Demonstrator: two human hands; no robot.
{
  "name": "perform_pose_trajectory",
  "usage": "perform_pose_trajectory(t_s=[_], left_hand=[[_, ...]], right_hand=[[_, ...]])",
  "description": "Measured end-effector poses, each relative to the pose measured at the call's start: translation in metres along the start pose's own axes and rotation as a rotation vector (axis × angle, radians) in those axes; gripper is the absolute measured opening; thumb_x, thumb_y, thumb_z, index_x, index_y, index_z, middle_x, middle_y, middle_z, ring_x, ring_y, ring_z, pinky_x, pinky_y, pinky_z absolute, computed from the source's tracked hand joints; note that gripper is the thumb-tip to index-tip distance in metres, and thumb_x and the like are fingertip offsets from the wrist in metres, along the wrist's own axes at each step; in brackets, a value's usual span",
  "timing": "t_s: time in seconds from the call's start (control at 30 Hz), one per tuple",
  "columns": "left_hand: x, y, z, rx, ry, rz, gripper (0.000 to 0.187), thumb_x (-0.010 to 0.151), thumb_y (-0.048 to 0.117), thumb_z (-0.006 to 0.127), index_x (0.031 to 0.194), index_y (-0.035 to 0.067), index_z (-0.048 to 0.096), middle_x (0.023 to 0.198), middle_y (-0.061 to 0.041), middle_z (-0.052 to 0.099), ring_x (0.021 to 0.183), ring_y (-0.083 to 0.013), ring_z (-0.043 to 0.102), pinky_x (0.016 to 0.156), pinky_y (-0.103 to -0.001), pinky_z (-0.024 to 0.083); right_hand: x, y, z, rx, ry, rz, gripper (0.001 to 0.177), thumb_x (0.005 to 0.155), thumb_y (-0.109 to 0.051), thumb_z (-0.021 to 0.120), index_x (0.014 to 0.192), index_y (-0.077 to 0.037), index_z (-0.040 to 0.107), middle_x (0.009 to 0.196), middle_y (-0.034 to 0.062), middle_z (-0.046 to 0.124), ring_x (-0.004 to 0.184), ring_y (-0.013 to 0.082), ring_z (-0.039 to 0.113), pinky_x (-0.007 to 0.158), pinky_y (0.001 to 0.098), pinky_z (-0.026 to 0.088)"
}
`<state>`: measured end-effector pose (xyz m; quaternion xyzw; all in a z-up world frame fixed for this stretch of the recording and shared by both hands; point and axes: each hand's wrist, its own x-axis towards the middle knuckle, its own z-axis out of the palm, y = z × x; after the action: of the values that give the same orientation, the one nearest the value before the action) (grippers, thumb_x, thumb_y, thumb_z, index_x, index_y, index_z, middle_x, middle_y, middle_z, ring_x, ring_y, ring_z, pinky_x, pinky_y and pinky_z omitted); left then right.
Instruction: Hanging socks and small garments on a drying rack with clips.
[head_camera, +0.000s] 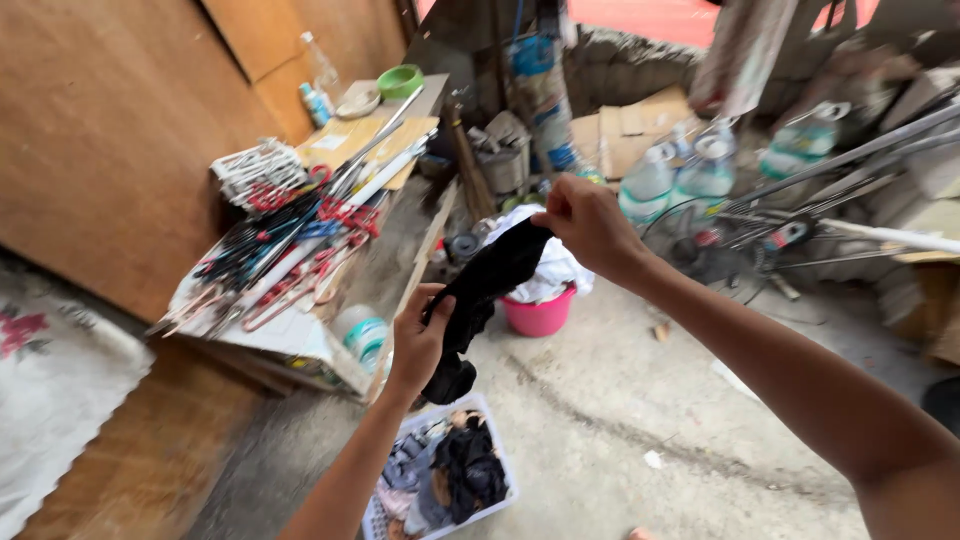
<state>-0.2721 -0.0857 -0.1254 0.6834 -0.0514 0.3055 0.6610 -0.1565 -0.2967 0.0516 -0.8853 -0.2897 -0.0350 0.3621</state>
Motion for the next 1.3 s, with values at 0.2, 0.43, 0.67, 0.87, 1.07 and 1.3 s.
perform_pose_trajectory(t_s=[0.2, 0.43, 0.67, 0.87, 1.07, 1.3], left_hand=[[0.038, 0.025, 0.088, -0.168, -0.241, -0.157, 0.021, 0.102, 0.019, 0.066, 0.117, 0.006, 0.062, 0.088, 0.001, 0.066, 0.077, -0.0066, 0.056, 0.066, -0.024, 0.048], [0.12, 0.131, 0.172, -0.197, -0.439, 0.135, 0.045, 0.099, 0.025, 0.064, 0.138, 0.008, 0.051, 0.109, 0.002, 0.064, 0.092, -0.0084, 0.063, 0.08, -0.026, 0.054], [0.184, 0.178, 0.259, -0.226, -0.527, 0.276, 0.022, 0.101, 0.023, 0.07, 0.112, 0.006, 0.063, 0.093, -0.002, 0.069, 0.087, -0.0092, 0.062, 0.073, -0.028, 0.052], [0.217, 0.198, 0.293, -0.63, -0.539, -0.112, 0.014, 0.101, 0.025, 0.063, 0.105, 0.012, 0.058, 0.084, -0.001, 0.066, 0.071, -0.008, 0.062, 0.06, -0.025, 0.05], [0.28, 0.182, 0.293, -0.446, -0.345, -0.053, 0.017, 0.102, 0.027, 0.063, 0.111, 0.013, 0.066, 0.087, 0.0, 0.07, 0.073, -0.0072, 0.063, 0.064, -0.024, 0.051], [0.303, 0.201, 0.291, -0.255, -0.472, -0.032, 0.019, 0.102, 0.022, 0.064, 0.119, 0.014, 0.065, 0.084, -0.003, 0.065, 0.075, -0.0124, 0.06, 0.067, -0.032, 0.048]], right_hand=[[-0.012, -0.022, -0.099, -0.332, 0.078, -0.688, 0.019, 0.093, -0.005, 0.072, 0.098, 0.002, 0.055, 0.095, 0.0151, 0.06, 0.083, 0.0329, 0.066, 0.07, 0.0411, 0.052], [-0.016, -0.042, -0.184, -0.385, -0.102, -0.606, 0.017, 0.088, -0.006, 0.074, 0.094, -0.002, 0.058, 0.092, 0.0104, 0.064, 0.08, 0.0269, 0.07, 0.067, 0.0385, 0.054], [-0.03, 0.022, -0.247, -0.139, 0.115, -0.524, 0.031, 0.094, -0.016, 0.076, 0.116, -0.004, 0.058, 0.116, 0.01, 0.06, 0.101, 0.0222, 0.067, 0.084, 0.0357, 0.058], [-0.058, 0.099, -0.225, 0.183, 0.074, -0.023, 0.066, 0.085, -0.037, 0.081, 0.137, -0.013, 0.048, 0.115, 0.0069, 0.068, 0.096, 0.0137, 0.071, 0.074, 0.0305, 0.062], [-0.062, 0.137, -0.247, -0.082, 0.241, 0.105, 0.035, 0.093, -0.032, 0.08, 0.107, -0.001, 0.069, 0.088, 0.013, 0.073, 0.079, 0.0195, 0.072, 0.069, 0.0325, 0.058], [-0.047, 0.161, -0.265, 0.325, 0.472, 0.132, 0.027, 0.095, -0.007, 0.059, 0.122, -0.005, 0.06, 0.101, 0.0126, 0.071, 0.083, 0.0167, 0.072, 0.07, 0.03, 0.061]])
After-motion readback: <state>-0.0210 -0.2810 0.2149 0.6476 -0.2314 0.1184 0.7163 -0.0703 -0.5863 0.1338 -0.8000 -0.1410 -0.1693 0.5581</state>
